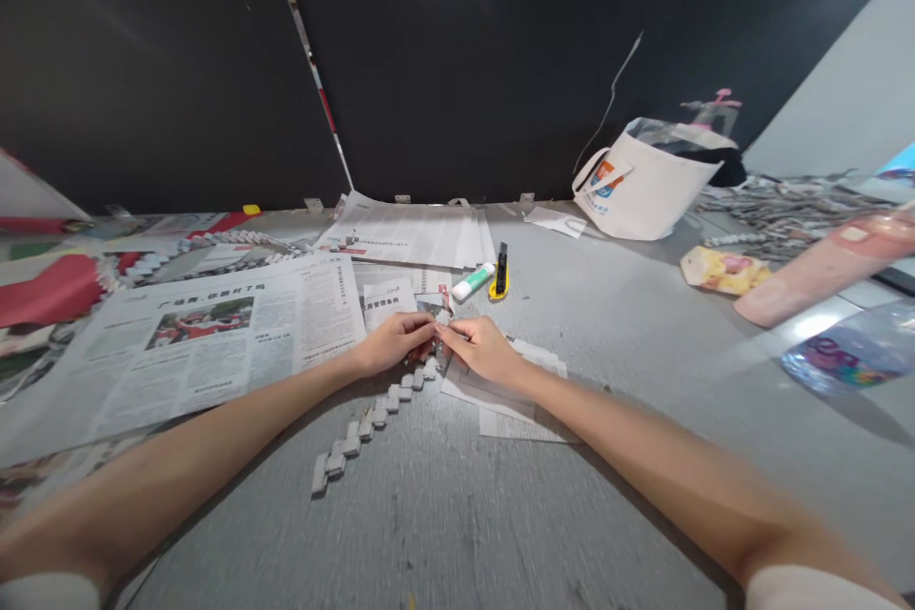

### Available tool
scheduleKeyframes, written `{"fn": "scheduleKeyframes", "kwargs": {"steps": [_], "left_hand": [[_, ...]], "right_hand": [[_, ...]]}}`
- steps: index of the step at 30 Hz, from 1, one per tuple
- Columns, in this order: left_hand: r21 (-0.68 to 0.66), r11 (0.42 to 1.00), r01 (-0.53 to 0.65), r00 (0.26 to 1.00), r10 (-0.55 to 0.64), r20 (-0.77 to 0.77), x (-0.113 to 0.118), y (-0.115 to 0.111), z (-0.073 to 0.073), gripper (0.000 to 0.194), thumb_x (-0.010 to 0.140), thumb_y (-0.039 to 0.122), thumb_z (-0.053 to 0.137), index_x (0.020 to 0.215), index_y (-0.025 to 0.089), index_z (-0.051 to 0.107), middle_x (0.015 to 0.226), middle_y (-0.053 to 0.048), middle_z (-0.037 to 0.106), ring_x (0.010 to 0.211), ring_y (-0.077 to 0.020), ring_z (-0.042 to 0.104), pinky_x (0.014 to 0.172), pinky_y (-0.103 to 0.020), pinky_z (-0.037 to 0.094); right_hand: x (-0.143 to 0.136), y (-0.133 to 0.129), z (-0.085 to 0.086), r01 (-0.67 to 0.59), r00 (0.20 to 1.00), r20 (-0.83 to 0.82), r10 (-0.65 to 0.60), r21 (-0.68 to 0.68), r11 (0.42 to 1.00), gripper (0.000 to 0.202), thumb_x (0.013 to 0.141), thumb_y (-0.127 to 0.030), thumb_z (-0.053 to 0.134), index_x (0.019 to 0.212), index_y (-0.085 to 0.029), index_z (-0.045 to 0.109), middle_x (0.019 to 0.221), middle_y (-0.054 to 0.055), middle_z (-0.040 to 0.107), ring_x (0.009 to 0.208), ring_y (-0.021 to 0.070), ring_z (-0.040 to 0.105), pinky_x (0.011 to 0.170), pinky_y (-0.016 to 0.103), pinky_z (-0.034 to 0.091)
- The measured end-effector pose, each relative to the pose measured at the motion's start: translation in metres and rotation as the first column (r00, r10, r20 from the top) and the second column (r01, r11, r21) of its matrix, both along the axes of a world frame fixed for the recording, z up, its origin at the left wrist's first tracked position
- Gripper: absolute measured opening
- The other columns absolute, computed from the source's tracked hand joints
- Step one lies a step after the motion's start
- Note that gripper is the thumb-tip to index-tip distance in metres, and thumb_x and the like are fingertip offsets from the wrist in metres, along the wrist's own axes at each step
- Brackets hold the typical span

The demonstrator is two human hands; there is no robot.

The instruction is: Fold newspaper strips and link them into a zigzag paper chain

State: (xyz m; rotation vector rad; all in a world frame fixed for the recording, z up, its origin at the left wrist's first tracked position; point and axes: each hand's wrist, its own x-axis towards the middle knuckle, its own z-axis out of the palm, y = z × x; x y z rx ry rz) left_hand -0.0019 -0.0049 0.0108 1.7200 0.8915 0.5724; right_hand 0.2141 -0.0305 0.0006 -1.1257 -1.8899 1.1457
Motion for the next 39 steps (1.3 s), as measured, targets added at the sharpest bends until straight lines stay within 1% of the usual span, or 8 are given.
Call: {"fn": "scheduleKeyframes", "kwargs": {"steps": [9,15,19,22,26,29,34,39], "left_hand": [[-0.001,1.000,0.006,1.000,-0.006,0.008,-0.0001,-0.0008,0.0011,0.039,0.102,0.051,0.053,0.080,0.019,0.059,0.064,0.002,0.060,0.053,-0.0110,0.049,0.056,-0.025,0.039],[-0.038,0.999,0.001,0.998,0.001,0.056,-0.0010,-0.0020,0.0023,0.050,0.106,0.058,0.044,0.075,0.020,0.053,0.064,0.000,0.061,0.053,-0.0110,0.049,0.057,-0.027,0.039],[-0.033,0.999,0.013,0.998,-0.010,0.068,-0.0013,-0.0008,0.0007,0.052,0.104,0.062,0.047,0.074,0.020,0.053,0.064,-0.001,0.062,0.053,-0.0109,0.049,0.058,-0.027,0.040],[-0.040,0.999,-0.004,0.997,0.007,0.083,-0.0007,-0.0001,-0.0003,0.052,0.102,0.064,0.051,0.074,0.020,0.054,0.062,0.000,0.061,0.052,-0.0107,0.049,0.057,-0.027,0.039],[-0.126,0.989,-0.082,0.986,0.099,0.137,0.0009,0.0005,-0.0006,0.047,0.102,0.059,0.053,0.078,0.019,0.057,0.059,0.000,0.059,0.049,-0.0103,0.047,0.054,-0.026,0.036],[-0.181,0.977,-0.117,0.971,0.151,0.187,0.0022,0.0016,-0.0013,0.043,0.103,0.054,0.054,0.080,0.018,0.059,0.055,0.001,0.057,0.047,-0.0102,0.045,0.052,-0.026,0.033],[-0.217,0.969,-0.119,0.962,0.166,0.217,0.0031,0.0029,-0.0022,0.041,0.101,0.053,0.058,0.080,0.018,0.060,0.054,0.000,0.057,0.046,-0.0103,0.045,0.050,-0.026,0.031],[-0.223,0.969,-0.108,0.963,0.158,0.220,0.0021,0.0027,-0.0015,0.040,0.101,0.053,0.059,0.081,0.017,0.062,0.056,0.000,0.059,0.048,-0.0107,0.048,0.051,-0.026,0.032]], "right_hand": [[0.0003,0.0004,0.0004,0.002,1.000,0.022,-0.002,0.010,1.000,0.057,0.106,-0.062,0.051,0.070,-0.020,0.063,0.054,0.000,0.054,0.052,0.0142,0.047,0.054,0.031,0.034],[0.0018,0.0010,-0.0020,-0.003,1.000,0.025,0.002,0.033,0.999,0.056,0.107,-0.060,0.051,0.070,-0.020,0.063,0.055,0.000,0.055,0.053,0.0146,0.048,0.056,0.032,0.036],[0.0018,0.0006,-0.0022,-0.003,1.000,0.013,0.002,0.026,1.000,0.056,0.107,-0.061,0.051,0.070,-0.020,0.063,0.055,0.000,0.055,0.053,0.0147,0.048,0.056,0.032,0.036],[0.0010,-0.0004,-0.0009,-0.001,0.999,-0.032,0.000,-0.008,1.000,0.058,0.105,-0.065,0.052,0.070,-0.020,0.063,0.054,0.000,0.053,0.051,0.0142,0.047,0.054,0.032,0.035],[0.0006,-0.0017,-0.0003,0.022,0.994,-0.104,-0.025,-0.026,0.999,0.059,0.102,-0.070,0.055,0.072,-0.020,0.063,0.053,-0.002,0.050,0.050,0.0131,0.043,0.052,0.031,0.032],[0.0014,-0.0013,-0.0012,0.051,0.990,-0.128,-0.055,-0.039,0.998,0.061,0.102,-0.072,0.054,0.070,-0.021,0.063,0.051,-0.001,0.051,0.049,0.0139,0.043,0.052,0.031,0.032],[0.0023,0.0002,-0.0024,0.029,0.990,-0.140,-0.037,-0.063,0.998,0.062,0.100,-0.075,0.053,0.073,-0.021,0.067,0.051,0.000,0.053,0.049,0.0154,0.044,0.051,0.033,0.033],[0.0009,0.0006,-0.0033,0.045,0.978,-0.200,-0.060,-0.079,0.996,0.058,0.102,-0.070,0.055,0.074,-0.020,0.067,0.053,-0.001,0.052,0.051,0.0149,0.045,0.052,0.032,0.033]]}}
